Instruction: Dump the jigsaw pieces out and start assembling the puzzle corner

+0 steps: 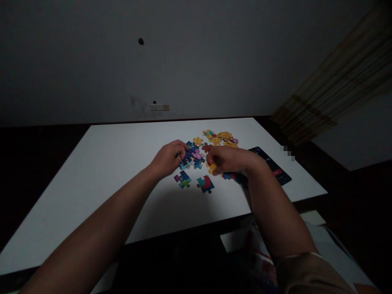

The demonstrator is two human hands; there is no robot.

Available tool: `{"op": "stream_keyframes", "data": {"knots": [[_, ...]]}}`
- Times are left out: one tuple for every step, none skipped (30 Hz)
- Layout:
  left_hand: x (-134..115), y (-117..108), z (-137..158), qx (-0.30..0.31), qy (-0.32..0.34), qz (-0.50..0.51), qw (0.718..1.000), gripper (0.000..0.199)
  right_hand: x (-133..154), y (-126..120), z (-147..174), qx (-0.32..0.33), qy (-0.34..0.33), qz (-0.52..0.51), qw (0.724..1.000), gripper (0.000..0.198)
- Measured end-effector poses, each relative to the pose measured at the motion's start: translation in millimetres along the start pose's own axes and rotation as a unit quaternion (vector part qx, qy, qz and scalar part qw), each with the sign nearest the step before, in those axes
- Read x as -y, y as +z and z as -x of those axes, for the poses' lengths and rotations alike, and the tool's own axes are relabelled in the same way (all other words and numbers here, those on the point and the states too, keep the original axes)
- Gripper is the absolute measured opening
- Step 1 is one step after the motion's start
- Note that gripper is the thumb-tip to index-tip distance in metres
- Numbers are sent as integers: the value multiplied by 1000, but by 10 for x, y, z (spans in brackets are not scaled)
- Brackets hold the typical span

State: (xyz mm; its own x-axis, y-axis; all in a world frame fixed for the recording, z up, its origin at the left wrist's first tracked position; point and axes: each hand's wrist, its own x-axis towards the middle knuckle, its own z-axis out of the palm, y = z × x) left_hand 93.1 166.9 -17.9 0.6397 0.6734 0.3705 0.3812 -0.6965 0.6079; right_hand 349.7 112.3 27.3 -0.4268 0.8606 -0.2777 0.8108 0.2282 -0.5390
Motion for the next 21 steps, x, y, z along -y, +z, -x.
{"op": "stream_keyframes", "data": {"knots": [[3, 0, 1, 0, -3, 0, 1000, 18, 0, -6, 5, 10, -1, -8, 1000, 26], [5, -1, 2, 0, -6, -1, 1000, 18, 0, -14, 9, 14, -8, -13, 1000, 24], [7, -2, 4, 1, -8, -1, 1000, 18, 1, -23, 13, 12, -16, -13, 1000, 23], [8, -4, 5, 2, -8, -2, 1000, 18, 3, -32, 16, 7, -23, -8, 1000, 23], [8, -7, 7, 3, -7, -2, 1000, 19, 4, -39, 18, 2, -28, 1, 1000, 24], [7, -9, 7, 2, -5, -1, 1000, 19, 3, -43, 20, 0, -31, 10, 999, 27], [6, -11, 8, 0, -3, 0, 1000, 20, 3, -45, 22, 0, -34, 19, 999, 32], [4, -11, 7, 0, -1, 3, 1000, 21, 2, -45, 23, 3, -38, 25, 999, 37], [3, -10, 6, 1, 0, 6, 1000, 21, 1, -43, 25, 6, -40, 25, 999, 42], [3, -7, 5, 5, 0, 10, 1000, 22, 1, -39, 26, 9, -40, 22, 999, 45], [4, -3, 4, 12, -1, 13, 1000, 23, 2, -35, 27, 11, -37, 16, 999, 45], [6, 3, 4, 18, -3, 14, 1000, 24, 3, -31, 30, 14, -30, 7, 999, 43], [8, 10, 6, 24, -5, 14, 1000, 27, 5, -27, 33, 18, -22, -3, 1000, 39], [9, 18, 10, 27, -6, 14, 1000, 30, 6, -25, 37, 25, -13, -13, 1000, 35], [8, 25, 15, 27, -5, 14, 1000, 34, 5, -23, 43, 33, -5, -22, 999, 33], [4, 30, 22, 26, -1, 16, 1000, 38, 3, -21, 49, 40, 2, -29, 999, 33], [-6, 31, 29, 24, 3, 17, 1000, 42, -1, -19, 55, 44, 7, -33, 998, 37], [-22, 27, 34, 19, 7, 17, 1000, 44, -6, -17, 61, 44, 9, -35, 998, 42], [-44, 18, 36, 11, 9, 13, 1000, 45, -14, -14, 66, 39, 6, -34, 999, 47], [-71, 3, 31, 0, 10, 4, 1000, 46, -23, -11, 70, 31, -1, -32, 999, 49], [-102, -15, 17, -12, 11, -10, 1000, 45, -34, -7, 74, 22, -9, -28, 999, 49]]}}
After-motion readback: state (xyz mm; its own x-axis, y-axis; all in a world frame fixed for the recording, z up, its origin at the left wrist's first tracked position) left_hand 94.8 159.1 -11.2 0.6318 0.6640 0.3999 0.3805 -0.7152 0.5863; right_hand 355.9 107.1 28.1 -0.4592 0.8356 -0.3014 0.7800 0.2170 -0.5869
